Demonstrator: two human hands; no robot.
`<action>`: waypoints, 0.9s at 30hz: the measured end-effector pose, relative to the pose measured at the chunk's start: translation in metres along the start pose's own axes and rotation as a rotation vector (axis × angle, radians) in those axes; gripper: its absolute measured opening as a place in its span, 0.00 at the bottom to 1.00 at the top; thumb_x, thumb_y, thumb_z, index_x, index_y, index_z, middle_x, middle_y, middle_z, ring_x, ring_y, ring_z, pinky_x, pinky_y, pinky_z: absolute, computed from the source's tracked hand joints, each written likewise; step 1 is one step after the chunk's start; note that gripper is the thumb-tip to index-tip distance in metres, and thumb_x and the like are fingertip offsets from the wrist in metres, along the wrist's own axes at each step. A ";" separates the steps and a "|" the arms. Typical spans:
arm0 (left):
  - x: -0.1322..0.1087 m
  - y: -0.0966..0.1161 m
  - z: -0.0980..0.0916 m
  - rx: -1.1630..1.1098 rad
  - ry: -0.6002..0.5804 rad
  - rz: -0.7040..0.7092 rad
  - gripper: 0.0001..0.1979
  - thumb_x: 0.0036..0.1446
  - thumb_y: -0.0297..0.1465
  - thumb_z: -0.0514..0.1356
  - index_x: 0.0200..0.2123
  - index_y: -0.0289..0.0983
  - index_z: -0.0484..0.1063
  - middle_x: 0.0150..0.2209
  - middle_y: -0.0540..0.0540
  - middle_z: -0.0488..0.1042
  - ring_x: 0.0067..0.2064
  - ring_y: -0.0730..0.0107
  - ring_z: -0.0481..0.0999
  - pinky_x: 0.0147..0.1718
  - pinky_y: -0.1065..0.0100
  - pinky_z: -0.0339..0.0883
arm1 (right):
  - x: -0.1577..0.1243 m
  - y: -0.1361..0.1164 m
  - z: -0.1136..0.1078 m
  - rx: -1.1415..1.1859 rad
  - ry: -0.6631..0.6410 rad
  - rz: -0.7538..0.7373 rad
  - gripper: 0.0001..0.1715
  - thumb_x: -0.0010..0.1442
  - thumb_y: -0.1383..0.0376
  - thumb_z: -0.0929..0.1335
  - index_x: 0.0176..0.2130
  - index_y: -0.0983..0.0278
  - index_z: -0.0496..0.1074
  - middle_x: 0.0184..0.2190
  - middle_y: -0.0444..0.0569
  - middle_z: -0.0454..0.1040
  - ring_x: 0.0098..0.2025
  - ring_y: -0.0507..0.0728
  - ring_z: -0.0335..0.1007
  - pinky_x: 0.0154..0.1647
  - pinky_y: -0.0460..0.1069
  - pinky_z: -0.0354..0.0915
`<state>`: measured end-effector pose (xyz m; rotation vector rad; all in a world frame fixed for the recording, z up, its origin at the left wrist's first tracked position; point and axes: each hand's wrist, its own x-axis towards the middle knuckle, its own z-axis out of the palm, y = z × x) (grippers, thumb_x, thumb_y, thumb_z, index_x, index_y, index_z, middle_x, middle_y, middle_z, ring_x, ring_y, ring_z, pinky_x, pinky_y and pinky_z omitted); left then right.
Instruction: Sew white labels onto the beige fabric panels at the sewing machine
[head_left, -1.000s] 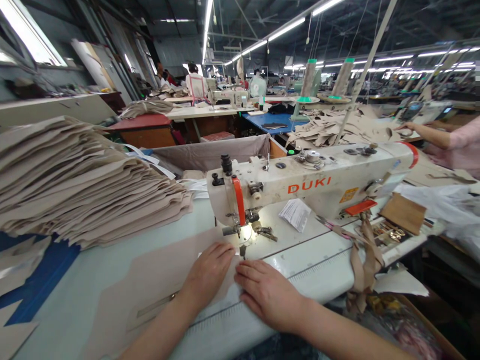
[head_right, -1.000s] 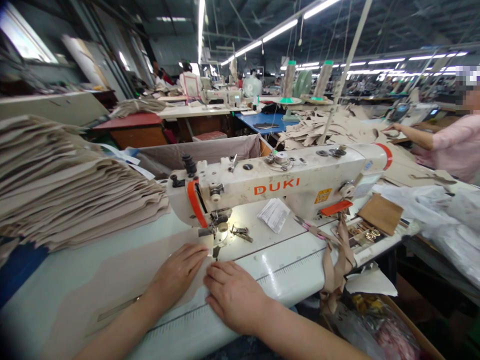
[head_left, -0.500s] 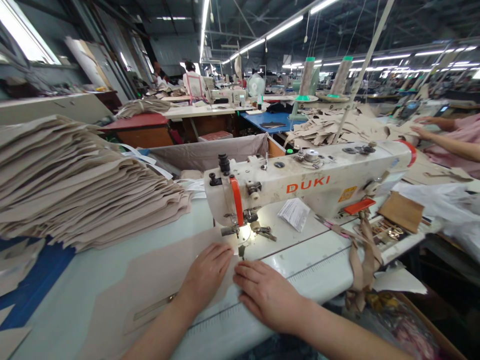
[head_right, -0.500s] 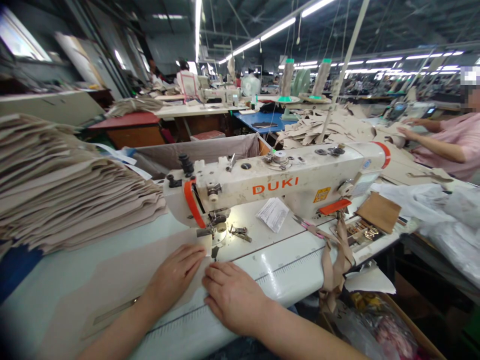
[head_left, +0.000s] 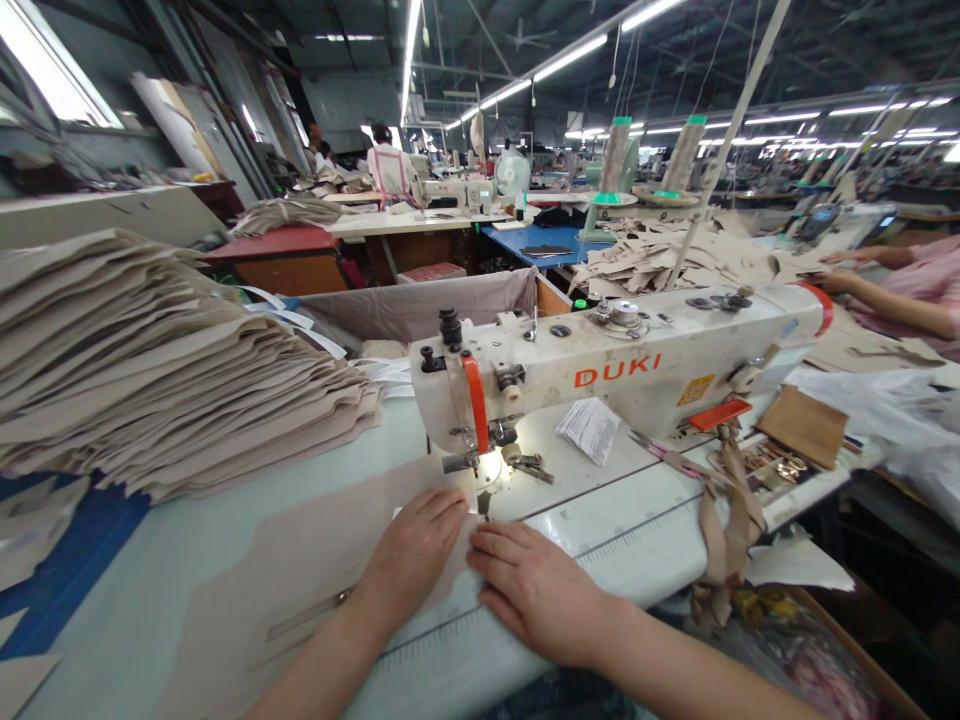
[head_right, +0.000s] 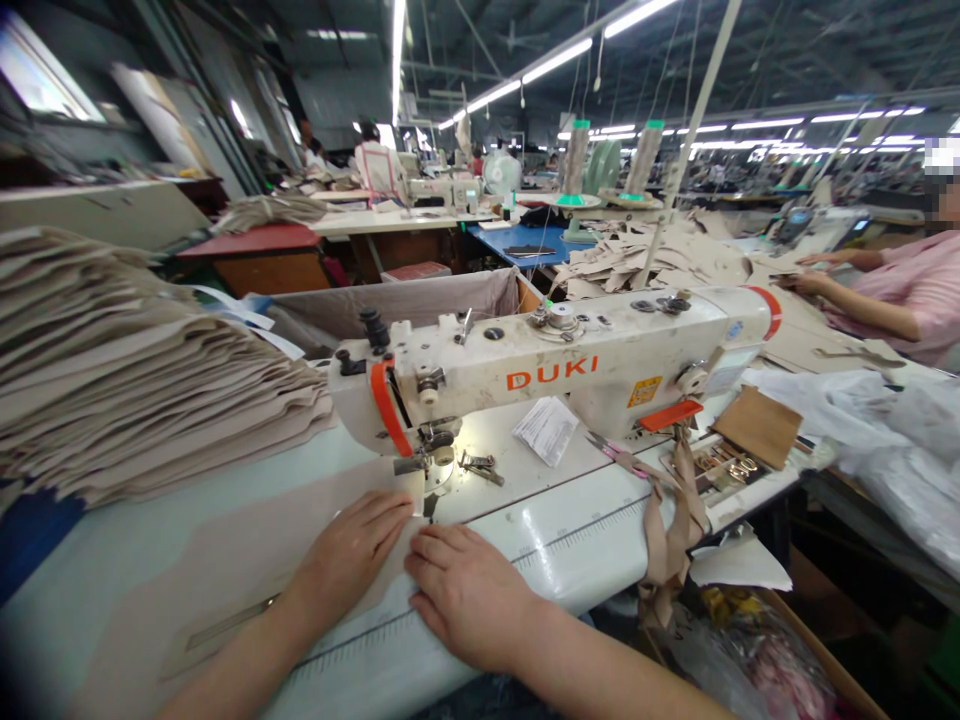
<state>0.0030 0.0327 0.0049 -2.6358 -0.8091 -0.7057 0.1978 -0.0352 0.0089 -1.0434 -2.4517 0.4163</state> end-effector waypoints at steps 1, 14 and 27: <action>-0.001 0.000 0.000 0.007 -0.008 0.000 0.17 0.61 0.18 0.46 0.37 0.33 0.75 0.37 0.43 0.79 0.41 0.65 0.76 0.44 0.64 0.72 | 0.001 0.002 -0.001 0.013 0.005 -0.009 0.18 0.67 0.64 0.62 0.53 0.67 0.68 0.54 0.54 0.69 0.59 0.57 0.59 0.62 0.51 0.55; -0.018 0.006 0.000 0.030 -0.169 -0.042 0.19 0.61 0.22 0.46 0.50 0.34 0.72 0.48 0.41 0.77 0.50 0.65 0.74 0.50 0.62 0.69 | 0.043 0.035 -0.013 -0.208 -0.008 -0.031 0.09 0.64 0.68 0.64 0.41 0.67 0.74 0.36 0.52 0.73 0.41 0.59 0.65 0.46 0.51 0.63; -0.003 0.007 0.012 0.055 -0.148 -0.133 0.18 0.64 0.28 0.47 0.50 0.30 0.70 0.50 0.39 0.76 0.50 0.61 0.75 0.48 0.58 0.70 | 0.055 0.052 -0.021 -0.313 -0.069 -0.040 0.10 0.65 0.69 0.63 0.38 0.67 0.74 0.35 0.51 0.73 0.37 0.57 0.66 0.40 0.50 0.61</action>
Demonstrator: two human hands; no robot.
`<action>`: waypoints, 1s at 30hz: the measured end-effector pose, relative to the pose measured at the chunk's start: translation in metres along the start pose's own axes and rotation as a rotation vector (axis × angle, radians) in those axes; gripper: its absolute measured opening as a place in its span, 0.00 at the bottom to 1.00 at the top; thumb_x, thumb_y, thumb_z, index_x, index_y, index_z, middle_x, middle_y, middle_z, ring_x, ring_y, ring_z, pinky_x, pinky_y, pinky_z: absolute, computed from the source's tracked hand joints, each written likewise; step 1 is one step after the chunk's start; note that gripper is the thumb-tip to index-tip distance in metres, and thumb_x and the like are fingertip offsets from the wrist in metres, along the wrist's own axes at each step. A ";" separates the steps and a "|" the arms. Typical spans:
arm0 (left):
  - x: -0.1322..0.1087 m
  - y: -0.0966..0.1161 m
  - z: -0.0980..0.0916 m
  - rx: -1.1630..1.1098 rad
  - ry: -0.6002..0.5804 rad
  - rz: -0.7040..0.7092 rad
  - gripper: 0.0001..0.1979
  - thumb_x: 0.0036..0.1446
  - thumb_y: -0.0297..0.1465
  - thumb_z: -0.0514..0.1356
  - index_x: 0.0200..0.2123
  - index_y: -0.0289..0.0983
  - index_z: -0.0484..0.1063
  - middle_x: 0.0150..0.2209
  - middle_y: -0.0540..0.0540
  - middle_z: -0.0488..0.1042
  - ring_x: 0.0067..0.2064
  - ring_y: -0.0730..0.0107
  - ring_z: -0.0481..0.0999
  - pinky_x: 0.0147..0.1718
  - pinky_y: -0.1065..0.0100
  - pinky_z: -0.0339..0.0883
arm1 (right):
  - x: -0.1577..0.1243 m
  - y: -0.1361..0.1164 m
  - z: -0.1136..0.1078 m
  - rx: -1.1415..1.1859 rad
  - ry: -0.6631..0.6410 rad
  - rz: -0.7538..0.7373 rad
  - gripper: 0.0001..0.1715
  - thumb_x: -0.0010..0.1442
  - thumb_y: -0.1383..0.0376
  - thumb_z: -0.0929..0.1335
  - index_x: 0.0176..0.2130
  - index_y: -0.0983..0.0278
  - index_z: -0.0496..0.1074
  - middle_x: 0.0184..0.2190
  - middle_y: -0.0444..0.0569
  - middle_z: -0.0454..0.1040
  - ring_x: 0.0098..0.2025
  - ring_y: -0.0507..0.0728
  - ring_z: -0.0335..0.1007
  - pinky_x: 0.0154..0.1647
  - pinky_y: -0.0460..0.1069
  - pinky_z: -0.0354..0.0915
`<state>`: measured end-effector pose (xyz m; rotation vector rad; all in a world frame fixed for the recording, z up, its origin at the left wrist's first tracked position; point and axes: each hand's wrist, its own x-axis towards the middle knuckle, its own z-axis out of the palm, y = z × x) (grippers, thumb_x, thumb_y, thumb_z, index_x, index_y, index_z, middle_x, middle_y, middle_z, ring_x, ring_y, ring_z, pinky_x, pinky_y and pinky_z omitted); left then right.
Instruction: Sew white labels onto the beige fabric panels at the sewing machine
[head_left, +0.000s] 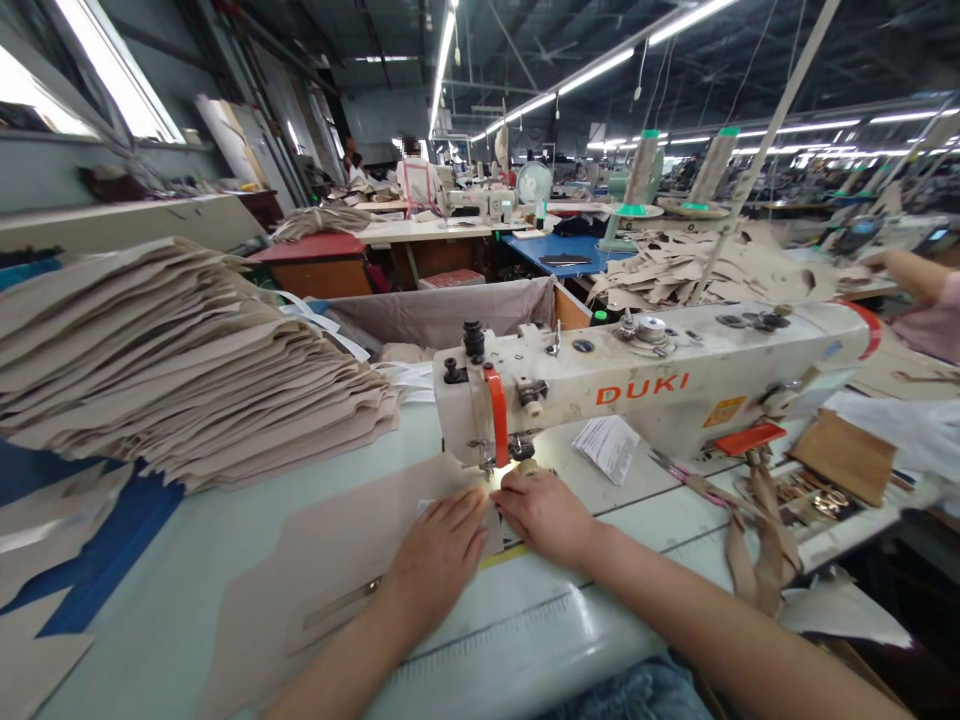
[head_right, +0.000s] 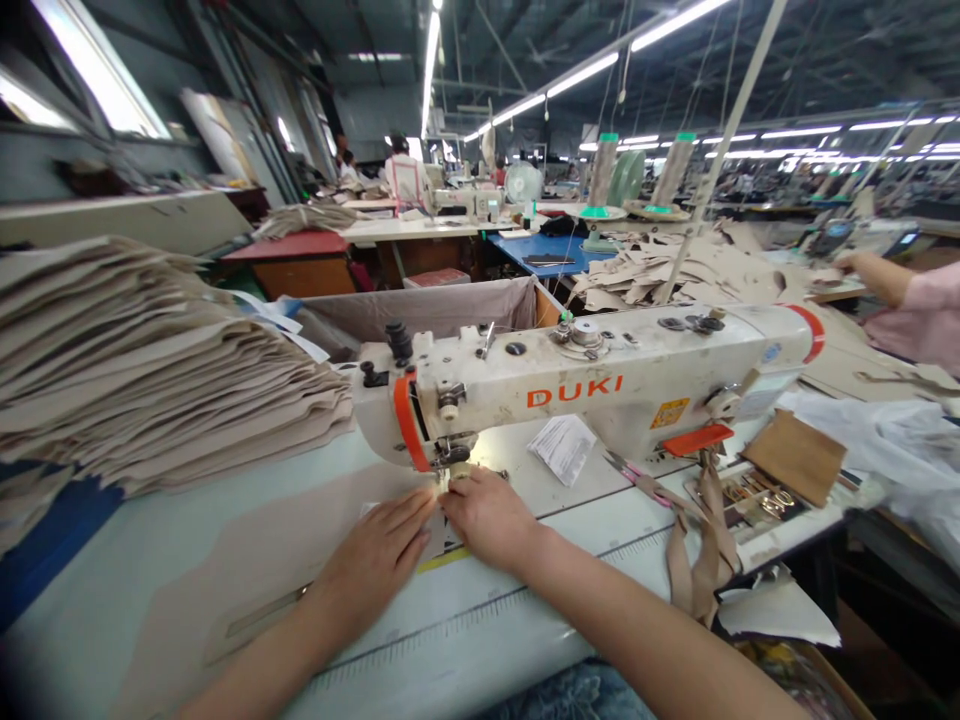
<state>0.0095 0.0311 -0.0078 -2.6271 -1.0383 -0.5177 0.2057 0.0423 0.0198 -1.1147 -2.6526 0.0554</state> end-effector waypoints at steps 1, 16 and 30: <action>0.002 0.000 0.000 0.004 0.007 0.003 0.18 0.64 0.28 0.47 0.50 0.30 0.71 0.49 0.39 0.76 0.50 0.61 0.75 0.48 0.58 0.70 | 0.000 0.002 0.001 0.003 0.016 0.004 0.11 0.65 0.69 0.63 0.38 0.67 0.74 0.34 0.51 0.73 0.37 0.57 0.65 0.39 0.50 0.60; 0.010 -0.009 0.004 -0.049 -0.047 -0.013 0.19 0.65 0.30 0.45 0.52 0.32 0.70 0.52 0.39 0.75 0.52 0.61 0.74 0.49 0.57 0.70 | 0.002 0.007 0.013 0.029 0.151 0.013 0.12 0.65 0.68 0.62 0.34 0.67 0.73 0.32 0.50 0.72 0.35 0.58 0.64 0.36 0.51 0.58; 0.011 -0.012 0.006 -0.080 -0.067 -0.041 0.18 0.65 0.29 0.46 0.53 0.33 0.69 0.53 0.38 0.74 0.53 0.60 0.73 0.51 0.56 0.69 | 0.000 0.006 0.014 0.054 0.160 0.018 0.14 0.67 0.68 0.60 0.35 0.67 0.73 0.33 0.52 0.73 0.37 0.58 0.63 0.38 0.51 0.59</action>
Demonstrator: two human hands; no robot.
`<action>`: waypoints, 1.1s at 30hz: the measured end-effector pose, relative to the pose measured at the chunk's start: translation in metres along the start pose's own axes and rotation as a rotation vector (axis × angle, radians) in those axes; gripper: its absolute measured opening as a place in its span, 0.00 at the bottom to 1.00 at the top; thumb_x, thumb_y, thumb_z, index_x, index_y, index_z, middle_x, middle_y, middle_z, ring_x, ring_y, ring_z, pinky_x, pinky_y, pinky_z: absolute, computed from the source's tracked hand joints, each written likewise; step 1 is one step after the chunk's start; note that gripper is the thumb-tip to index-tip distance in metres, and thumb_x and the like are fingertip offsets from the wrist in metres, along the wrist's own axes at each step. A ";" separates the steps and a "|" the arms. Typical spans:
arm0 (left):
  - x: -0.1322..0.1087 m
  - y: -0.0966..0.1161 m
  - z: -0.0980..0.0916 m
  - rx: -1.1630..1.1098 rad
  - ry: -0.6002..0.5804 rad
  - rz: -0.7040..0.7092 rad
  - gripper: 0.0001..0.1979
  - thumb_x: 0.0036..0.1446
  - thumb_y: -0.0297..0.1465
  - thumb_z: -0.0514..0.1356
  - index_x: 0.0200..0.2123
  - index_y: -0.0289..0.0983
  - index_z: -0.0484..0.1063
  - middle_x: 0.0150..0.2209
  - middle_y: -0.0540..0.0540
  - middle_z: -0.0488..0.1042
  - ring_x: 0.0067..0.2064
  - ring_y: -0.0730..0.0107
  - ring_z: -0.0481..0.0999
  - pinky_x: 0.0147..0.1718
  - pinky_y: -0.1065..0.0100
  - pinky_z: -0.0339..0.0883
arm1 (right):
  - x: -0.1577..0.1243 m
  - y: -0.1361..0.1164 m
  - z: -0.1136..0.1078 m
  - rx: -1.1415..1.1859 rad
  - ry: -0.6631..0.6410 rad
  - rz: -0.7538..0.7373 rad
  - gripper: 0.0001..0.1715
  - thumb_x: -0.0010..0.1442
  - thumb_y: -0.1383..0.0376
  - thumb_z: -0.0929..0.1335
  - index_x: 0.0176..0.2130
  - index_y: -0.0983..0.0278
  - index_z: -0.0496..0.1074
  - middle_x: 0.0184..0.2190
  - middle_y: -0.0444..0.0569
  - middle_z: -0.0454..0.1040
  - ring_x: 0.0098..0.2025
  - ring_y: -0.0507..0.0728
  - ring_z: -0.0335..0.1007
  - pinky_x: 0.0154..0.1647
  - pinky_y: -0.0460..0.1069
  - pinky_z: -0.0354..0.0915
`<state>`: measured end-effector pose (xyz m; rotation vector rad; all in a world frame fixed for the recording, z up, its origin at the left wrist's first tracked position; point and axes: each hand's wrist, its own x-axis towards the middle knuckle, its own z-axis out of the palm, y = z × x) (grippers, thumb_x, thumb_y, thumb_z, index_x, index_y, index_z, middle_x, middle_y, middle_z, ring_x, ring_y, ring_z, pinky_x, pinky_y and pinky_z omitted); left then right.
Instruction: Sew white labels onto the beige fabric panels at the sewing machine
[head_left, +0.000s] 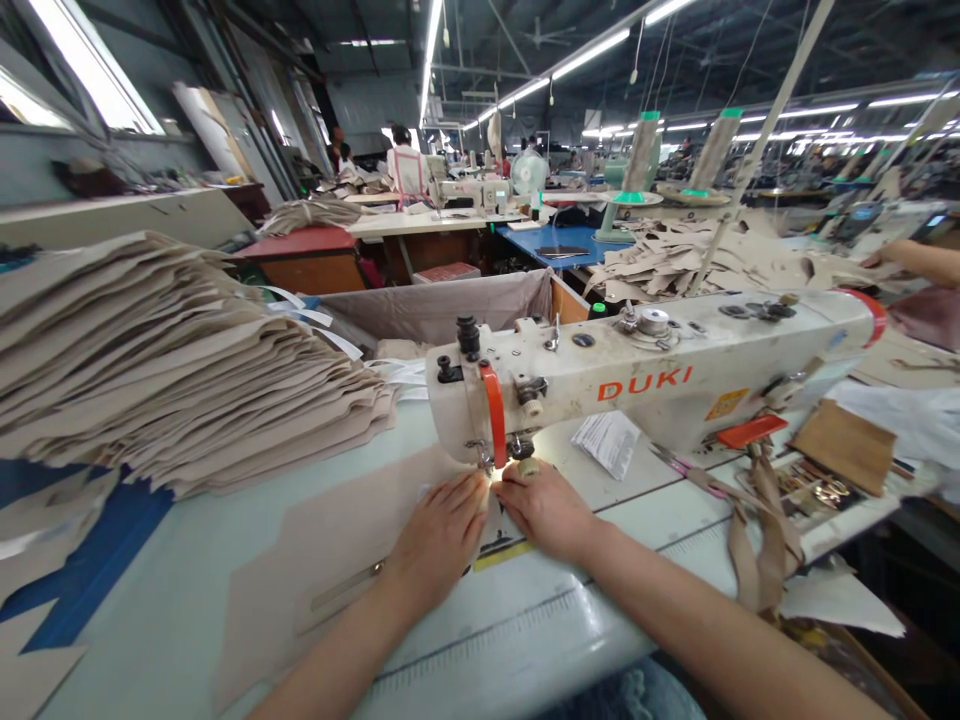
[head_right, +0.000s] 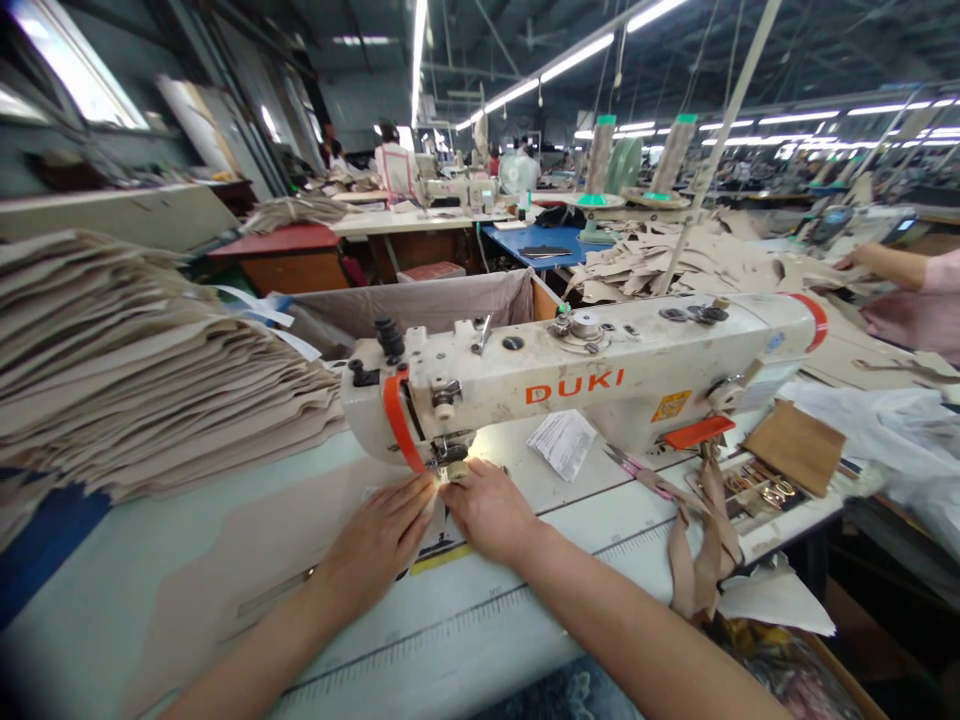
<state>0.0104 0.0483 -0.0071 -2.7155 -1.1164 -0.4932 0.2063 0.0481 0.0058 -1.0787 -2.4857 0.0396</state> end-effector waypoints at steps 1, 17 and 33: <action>0.002 -0.001 -0.001 0.002 -0.017 -0.004 0.18 0.65 0.29 0.46 0.53 0.33 0.69 0.52 0.38 0.74 0.53 0.59 0.73 0.51 0.56 0.69 | 0.000 0.000 0.000 -0.009 0.002 0.000 0.14 0.66 0.68 0.61 0.35 0.67 0.73 0.33 0.52 0.73 0.37 0.58 0.64 0.39 0.51 0.59; -0.032 0.007 -0.018 -0.046 -0.162 -0.112 0.20 0.64 0.30 0.49 0.57 0.35 0.64 0.59 0.41 0.68 0.58 0.61 0.69 0.55 0.54 0.65 | -0.015 -0.002 0.004 0.028 0.196 -0.042 0.11 0.64 0.70 0.62 0.38 0.66 0.74 0.32 0.52 0.73 0.35 0.57 0.65 0.39 0.51 0.61; -0.062 0.031 -0.040 -0.022 -0.186 -0.098 0.21 0.62 0.35 0.52 0.59 0.41 0.64 0.62 0.43 0.63 0.62 0.57 0.62 0.58 0.50 0.60 | -0.011 -0.022 0.003 0.117 0.026 -0.115 0.12 0.64 0.69 0.62 0.43 0.65 0.73 0.37 0.53 0.72 0.41 0.59 0.63 0.45 0.52 0.63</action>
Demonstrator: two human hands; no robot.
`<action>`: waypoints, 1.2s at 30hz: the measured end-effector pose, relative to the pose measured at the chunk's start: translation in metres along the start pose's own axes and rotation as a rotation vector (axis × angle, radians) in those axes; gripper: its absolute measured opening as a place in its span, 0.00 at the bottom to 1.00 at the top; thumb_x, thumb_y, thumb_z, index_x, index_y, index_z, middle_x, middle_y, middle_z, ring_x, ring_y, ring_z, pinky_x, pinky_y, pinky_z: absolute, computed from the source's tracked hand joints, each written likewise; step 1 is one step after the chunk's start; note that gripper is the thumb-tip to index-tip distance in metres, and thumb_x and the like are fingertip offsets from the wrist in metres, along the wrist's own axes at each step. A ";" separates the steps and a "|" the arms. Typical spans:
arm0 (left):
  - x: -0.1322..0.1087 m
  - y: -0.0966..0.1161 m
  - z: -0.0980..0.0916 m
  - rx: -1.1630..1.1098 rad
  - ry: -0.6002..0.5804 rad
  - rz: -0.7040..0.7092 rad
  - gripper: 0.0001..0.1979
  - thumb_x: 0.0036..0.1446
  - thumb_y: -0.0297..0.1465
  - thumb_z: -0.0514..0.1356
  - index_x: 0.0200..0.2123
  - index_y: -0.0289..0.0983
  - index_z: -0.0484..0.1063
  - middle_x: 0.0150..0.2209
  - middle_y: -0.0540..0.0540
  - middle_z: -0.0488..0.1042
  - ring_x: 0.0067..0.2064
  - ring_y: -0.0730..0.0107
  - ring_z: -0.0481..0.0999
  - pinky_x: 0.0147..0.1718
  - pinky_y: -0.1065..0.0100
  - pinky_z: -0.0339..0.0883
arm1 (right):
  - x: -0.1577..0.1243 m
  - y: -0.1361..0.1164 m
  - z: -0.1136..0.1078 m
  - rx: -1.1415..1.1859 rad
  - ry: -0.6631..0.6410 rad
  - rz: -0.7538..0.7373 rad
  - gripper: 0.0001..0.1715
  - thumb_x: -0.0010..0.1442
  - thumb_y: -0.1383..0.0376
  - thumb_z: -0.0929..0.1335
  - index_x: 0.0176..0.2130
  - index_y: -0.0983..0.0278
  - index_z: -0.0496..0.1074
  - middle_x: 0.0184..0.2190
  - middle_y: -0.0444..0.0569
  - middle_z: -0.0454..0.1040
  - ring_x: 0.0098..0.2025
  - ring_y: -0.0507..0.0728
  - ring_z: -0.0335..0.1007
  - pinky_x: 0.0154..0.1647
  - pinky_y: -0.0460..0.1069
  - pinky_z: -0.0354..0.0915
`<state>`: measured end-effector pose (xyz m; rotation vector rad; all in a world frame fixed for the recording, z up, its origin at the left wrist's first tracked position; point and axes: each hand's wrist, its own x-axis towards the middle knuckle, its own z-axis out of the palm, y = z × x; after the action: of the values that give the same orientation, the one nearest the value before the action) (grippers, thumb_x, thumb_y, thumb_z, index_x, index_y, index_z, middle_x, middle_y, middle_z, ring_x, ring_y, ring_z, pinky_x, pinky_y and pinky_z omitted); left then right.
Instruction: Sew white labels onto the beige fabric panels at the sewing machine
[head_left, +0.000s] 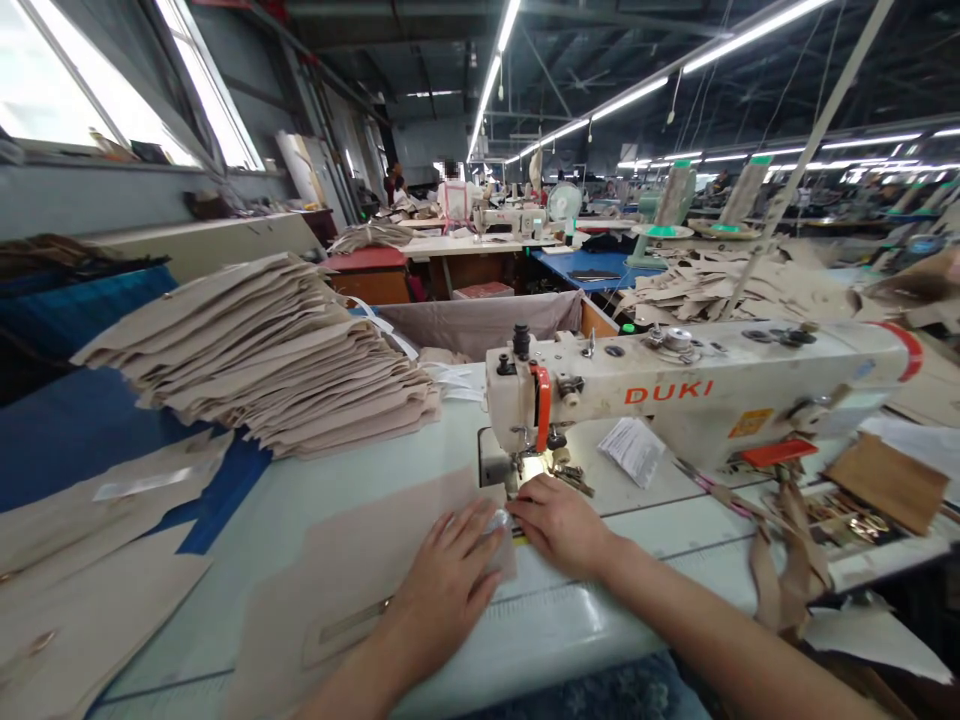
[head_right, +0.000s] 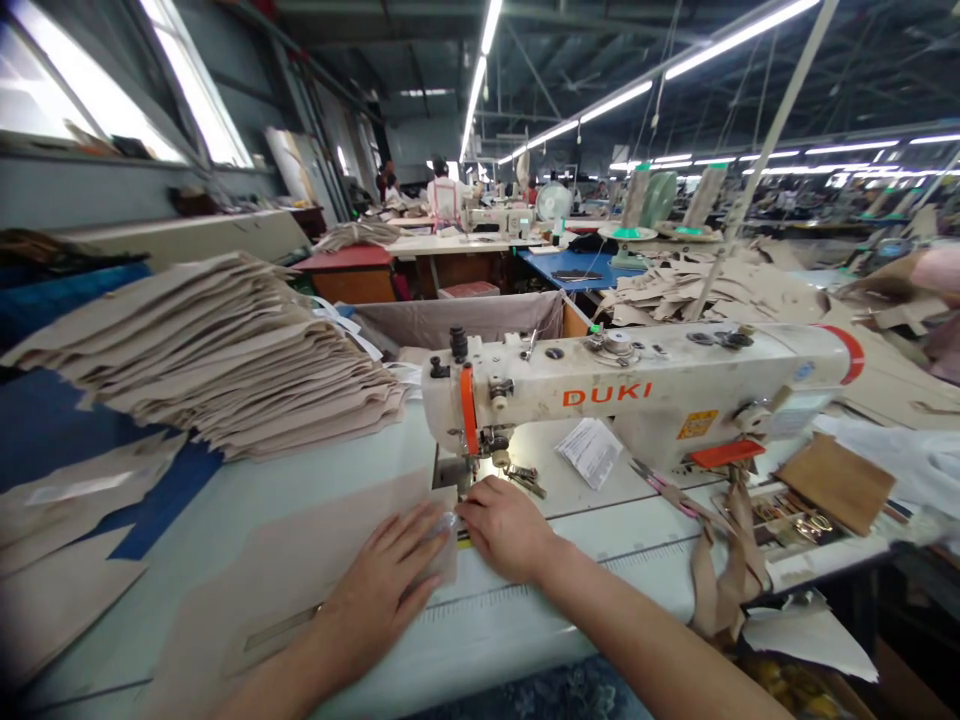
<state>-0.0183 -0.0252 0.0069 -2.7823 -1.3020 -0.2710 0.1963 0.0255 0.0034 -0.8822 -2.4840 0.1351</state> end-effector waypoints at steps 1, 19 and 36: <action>-0.004 0.002 0.002 0.006 0.015 0.005 0.23 0.62 0.38 0.53 0.59 0.41 0.63 0.63 0.43 0.61 0.63 0.55 0.60 0.59 0.49 0.58 | 0.000 0.000 0.000 0.000 0.001 0.003 0.12 0.64 0.69 0.62 0.43 0.65 0.73 0.37 0.53 0.72 0.42 0.58 0.63 0.45 0.52 0.63; -0.030 0.022 -0.012 -0.147 -0.223 -0.022 0.41 0.55 0.49 0.58 0.67 0.43 0.46 0.68 0.41 0.49 0.67 0.51 0.50 0.63 0.43 0.48 | -0.004 -0.007 -0.003 -0.040 -0.036 -0.025 0.14 0.62 0.71 0.65 0.47 0.62 0.73 0.40 0.53 0.73 0.44 0.60 0.66 0.47 0.54 0.65; -0.137 -0.045 -0.086 -0.115 0.107 -0.553 0.16 0.58 0.29 0.49 0.42 0.43 0.75 0.39 0.52 0.81 0.42 0.67 0.80 0.42 0.70 0.74 | -0.020 0.000 0.009 0.001 0.141 -0.076 0.15 0.66 0.65 0.60 0.46 0.61 0.74 0.42 0.53 0.76 0.44 0.58 0.73 0.44 0.52 0.72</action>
<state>-0.1506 -0.1102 0.0654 -2.3845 -2.0568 -0.5221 0.2053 0.0144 -0.0128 -0.7685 -2.3821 0.0462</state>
